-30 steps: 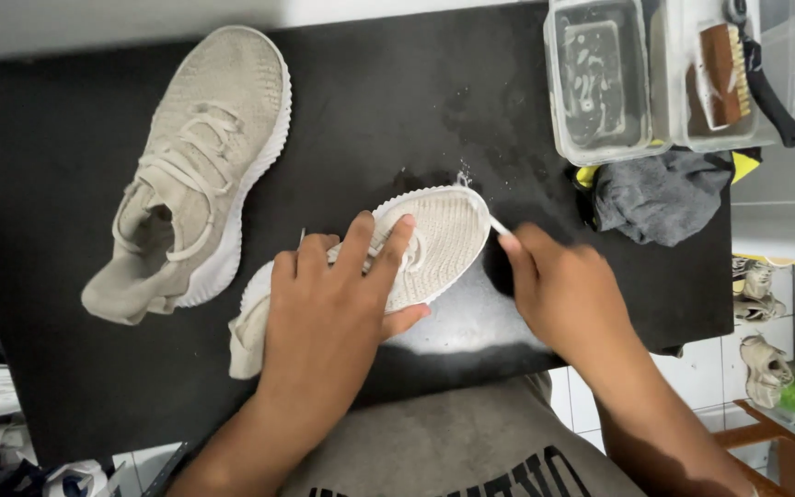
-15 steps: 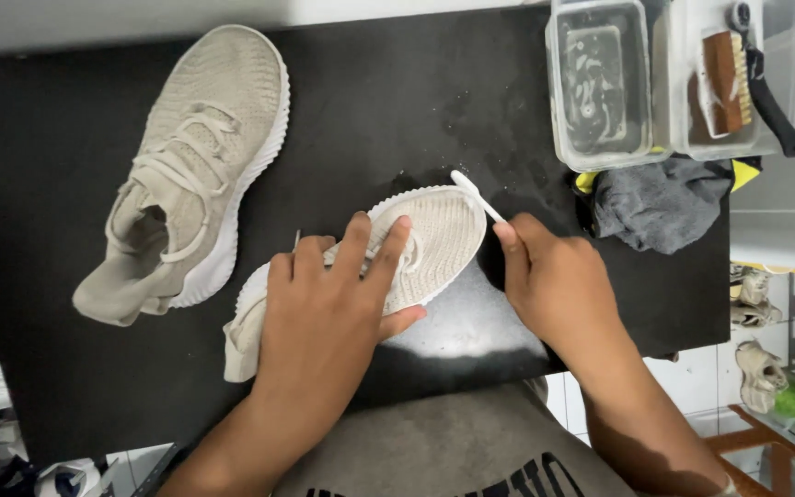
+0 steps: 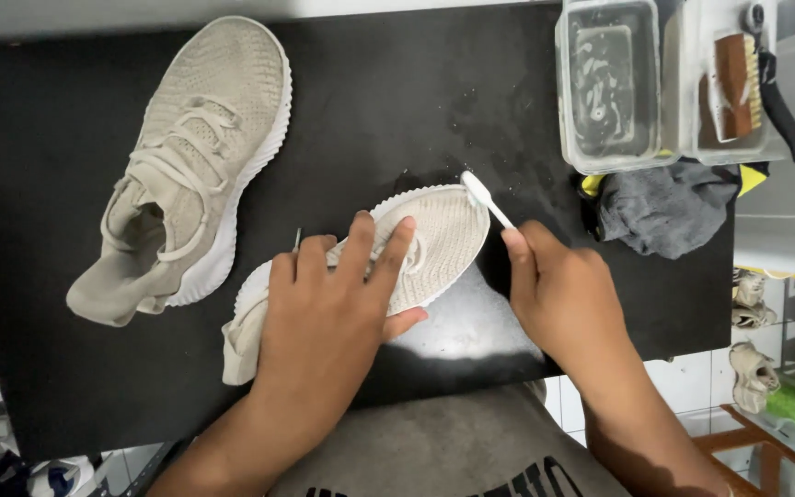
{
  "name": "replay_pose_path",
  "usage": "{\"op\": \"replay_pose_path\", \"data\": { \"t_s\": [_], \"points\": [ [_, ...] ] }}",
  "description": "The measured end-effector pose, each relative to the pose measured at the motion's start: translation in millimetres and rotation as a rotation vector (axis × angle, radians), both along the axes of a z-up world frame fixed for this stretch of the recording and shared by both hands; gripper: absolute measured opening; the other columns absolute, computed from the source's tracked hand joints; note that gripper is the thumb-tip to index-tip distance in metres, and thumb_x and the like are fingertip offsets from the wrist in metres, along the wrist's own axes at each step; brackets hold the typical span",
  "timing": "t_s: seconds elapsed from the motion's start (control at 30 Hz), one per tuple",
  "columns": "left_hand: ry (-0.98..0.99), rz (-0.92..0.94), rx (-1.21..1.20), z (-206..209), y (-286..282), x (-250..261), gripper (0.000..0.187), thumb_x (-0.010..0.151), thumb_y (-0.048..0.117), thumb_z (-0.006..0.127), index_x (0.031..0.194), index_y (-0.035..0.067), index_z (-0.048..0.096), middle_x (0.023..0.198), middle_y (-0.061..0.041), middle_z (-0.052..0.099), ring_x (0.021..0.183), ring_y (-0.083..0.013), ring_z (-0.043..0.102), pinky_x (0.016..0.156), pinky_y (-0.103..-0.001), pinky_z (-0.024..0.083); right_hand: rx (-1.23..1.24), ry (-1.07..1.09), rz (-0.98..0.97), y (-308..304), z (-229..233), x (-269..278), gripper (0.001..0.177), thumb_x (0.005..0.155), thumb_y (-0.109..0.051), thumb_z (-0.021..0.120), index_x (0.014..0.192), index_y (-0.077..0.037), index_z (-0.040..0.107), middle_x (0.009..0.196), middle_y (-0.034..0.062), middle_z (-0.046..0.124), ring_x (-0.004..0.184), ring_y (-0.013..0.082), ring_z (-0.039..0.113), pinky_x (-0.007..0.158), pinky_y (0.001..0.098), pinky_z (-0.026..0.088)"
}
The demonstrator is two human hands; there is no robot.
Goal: Cleaning the midsole of a sneaker using a toothbrush, cloth, and cleaning solution.
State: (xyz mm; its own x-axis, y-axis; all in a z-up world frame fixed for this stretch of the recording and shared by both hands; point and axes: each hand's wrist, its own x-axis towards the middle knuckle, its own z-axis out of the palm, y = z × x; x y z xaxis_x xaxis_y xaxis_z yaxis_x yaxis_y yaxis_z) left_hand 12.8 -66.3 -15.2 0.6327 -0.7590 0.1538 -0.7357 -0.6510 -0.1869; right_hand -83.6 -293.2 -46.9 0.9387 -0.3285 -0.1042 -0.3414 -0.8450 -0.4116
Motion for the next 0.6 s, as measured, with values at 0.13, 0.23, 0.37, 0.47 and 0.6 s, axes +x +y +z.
{"op": "replay_pose_path", "data": {
  "t_s": [0.13, 0.23, 0.37, 0.47, 0.6],
  "points": [
    [0.036, 0.025, -0.023, 1.1, -1.0, 1.0, 0.093, 0.064, 0.088, 0.073, 0.140, 0.035, 0.060, 0.132, 0.004, 0.059, 0.085, -0.0208, 0.056, 0.070, -0.036, 0.045, -0.008, 0.071, 0.036, -6.2, 17.8, -8.7, 0.040, 0.111, -0.029, 0.048, 0.077, -0.009, 0.041, 0.047, 0.0159, 0.039, 0.044, 0.0474, 0.034, 0.048, 0.0528, 0.024],
    [0.031, -0.001, -0.059, -2.4, 0.3, 2.0, 0.093, 0.062, 0.086, 0.077, 0.138, 0.035, 0.063, 0.131, 0.001, 0.061, 0.084, -0.0228, 0.057, 0.068, -0.037, 0.044, 0.026, 0.177, 0.033, -15.6, 33.0, -9.3, 0.033, 0.108, -0.029, 0.051, 0.079, -0.012, 0.048, 0.047, 0.0183, 0.047, 0.050, 0.0508, 0.044, 0.052, 0.0527, 0.030],
    [-0.005, -0.029, -0.018, -1.9, 2.2, -0.6, 0.095, 0.065, 0.090, 0.072, 0.140, 0.033, 0.061, 0.133, 0.001, 0.059, 0.084, -0.0216, 0.056, 0.069, -0.035, 0.045, -0.032, 0.311, 0.100, -21.4, 55.6, 30.9, 0.040, 0.108, -0.041, 0.049, 0.078, -0.014, 0.057, 0.048, 0.0134, 0.053, 0.046, 0.0384, 0.053, 0.050, 0.0499, 0.035],
    [-0.006, -0.027, -0.037, -3.4, 0.5, 0.3, 0.095, 0.064, 0.089, 0.074, 0.140, 0.033, 0.062, 0.131, 0.001, 0.060, 0.083, -0.0224, 0.055, 0.069, -0.036, 0.045, -0.079, 0.451, 0.195, -22.1, 74.3, 71.1, 0.047, 0.108, -0.047, 0.046, 0.075, -0.015, 0.059, 0.055, 0.0095, 0.058, 0.057, 0.0337, 0.058, 0.056, 0.0463, 0.039],
    [0.016, -0.011, -0.038, -2.4, 1.1, 0.5, 0.096, 0.062, 0.089, 0.074, 0.139, 0.034, 0.061, 0.130, 0.003, 0.059, 0.083, -0.0219, 0.056, 0.068, -0.036, 0.044, -0.055, 0.661, 0.299, -13.4, 94.6, 109.8, 0.050, 0.108, -0.047, 0.045, 0.075, -0.017, 0.067, 0.052, 0.0031, 0.055, 0.053, 0.0198, 0.054, 0.055, 0.0357, 0.041]
  ]
}}
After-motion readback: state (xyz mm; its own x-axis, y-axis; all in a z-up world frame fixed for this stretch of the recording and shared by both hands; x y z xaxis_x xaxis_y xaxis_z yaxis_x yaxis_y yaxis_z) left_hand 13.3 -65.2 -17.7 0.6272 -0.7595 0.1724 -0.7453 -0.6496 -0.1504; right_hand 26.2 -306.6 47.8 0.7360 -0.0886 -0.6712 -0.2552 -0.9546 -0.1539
